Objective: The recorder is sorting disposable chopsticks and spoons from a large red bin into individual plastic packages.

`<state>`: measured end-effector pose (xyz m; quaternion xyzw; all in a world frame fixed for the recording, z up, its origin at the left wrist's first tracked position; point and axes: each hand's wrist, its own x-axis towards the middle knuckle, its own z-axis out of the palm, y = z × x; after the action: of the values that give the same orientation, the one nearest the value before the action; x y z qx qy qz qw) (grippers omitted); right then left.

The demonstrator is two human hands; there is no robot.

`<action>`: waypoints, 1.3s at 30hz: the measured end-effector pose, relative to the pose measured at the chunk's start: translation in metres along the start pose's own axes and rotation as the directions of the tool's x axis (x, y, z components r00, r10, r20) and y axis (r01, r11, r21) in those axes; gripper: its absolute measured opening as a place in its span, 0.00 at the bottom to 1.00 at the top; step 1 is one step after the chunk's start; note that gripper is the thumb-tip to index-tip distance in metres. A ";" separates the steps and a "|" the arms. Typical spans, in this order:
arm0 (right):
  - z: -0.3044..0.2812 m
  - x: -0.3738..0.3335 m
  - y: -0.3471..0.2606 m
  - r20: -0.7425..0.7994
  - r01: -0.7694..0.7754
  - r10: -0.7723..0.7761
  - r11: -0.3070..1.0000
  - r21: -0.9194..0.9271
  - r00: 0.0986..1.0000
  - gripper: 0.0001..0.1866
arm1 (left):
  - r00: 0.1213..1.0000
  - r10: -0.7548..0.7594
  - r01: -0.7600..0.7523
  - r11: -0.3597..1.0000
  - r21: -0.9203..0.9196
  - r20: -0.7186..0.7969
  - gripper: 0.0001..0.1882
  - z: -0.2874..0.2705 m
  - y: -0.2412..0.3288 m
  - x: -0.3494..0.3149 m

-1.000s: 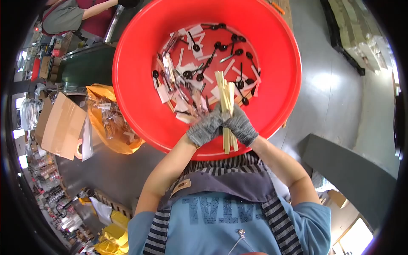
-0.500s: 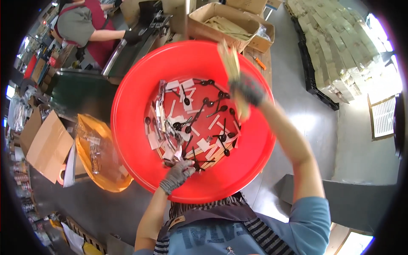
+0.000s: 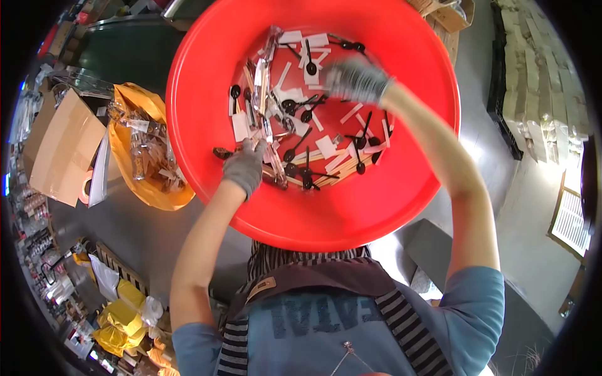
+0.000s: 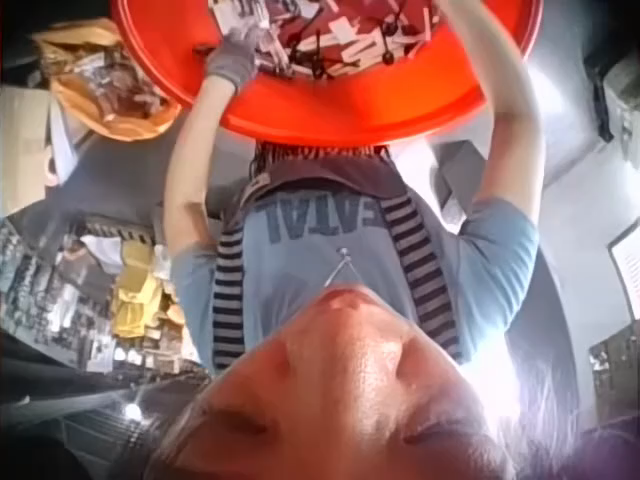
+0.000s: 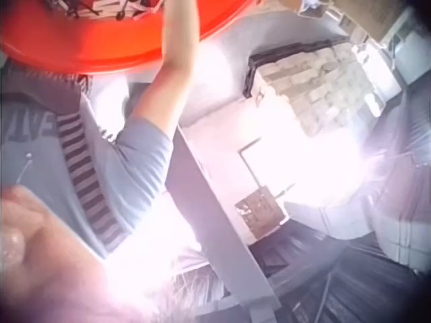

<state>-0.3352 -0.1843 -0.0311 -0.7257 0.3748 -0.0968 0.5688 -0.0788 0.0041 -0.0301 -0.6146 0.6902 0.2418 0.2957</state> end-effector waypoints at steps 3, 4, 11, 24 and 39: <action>0.108 -0.035 0.012 0.299 0.015 0.379 0.598 -0.802 0.876 0.05 | 0.994 -0.078 0.063 0.979 0.196 0.073 0.21 0.009 -0.010 0.035; 0.130 -0.049 0.019 0.330 0.096 0.343 0.550 -0.829 0.879 0.07 | 0.994 -0.053 0.035 0.984 0.174 0.097 0.17 0.009 -0.024 0.055; 0.168 -0.082 0.077 0.167 0.084 0.093 0.576 -0.813 0.982 0.10 | 0.632 -0.156 0.274 0.961 0.031 -0.759 0.14 -0.114 -0.083 0.061; 0.069 -0.042 0.069 -0.479 -0.485 0.219 0.681 -0.549 0.850 0.09 | 0.787 0.613 -0.488 0.689 0.535 -0.071 0.13 0.099 0.070 0.074; 0.153 -0.138 0.128 0.382 0.208 0.319 0.463 -0.861 0.867 0.09 | 0.940 0.341 -0.310 0.873 0.377 -0.017 0.12 -0.008 -0.030 0.121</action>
<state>-0.4009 0.0114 -0.1580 -0.8984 0.2354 0.3193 0.1883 -0.0583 -0.0906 -0.1087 -0.4324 0.8285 0.1283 0.3320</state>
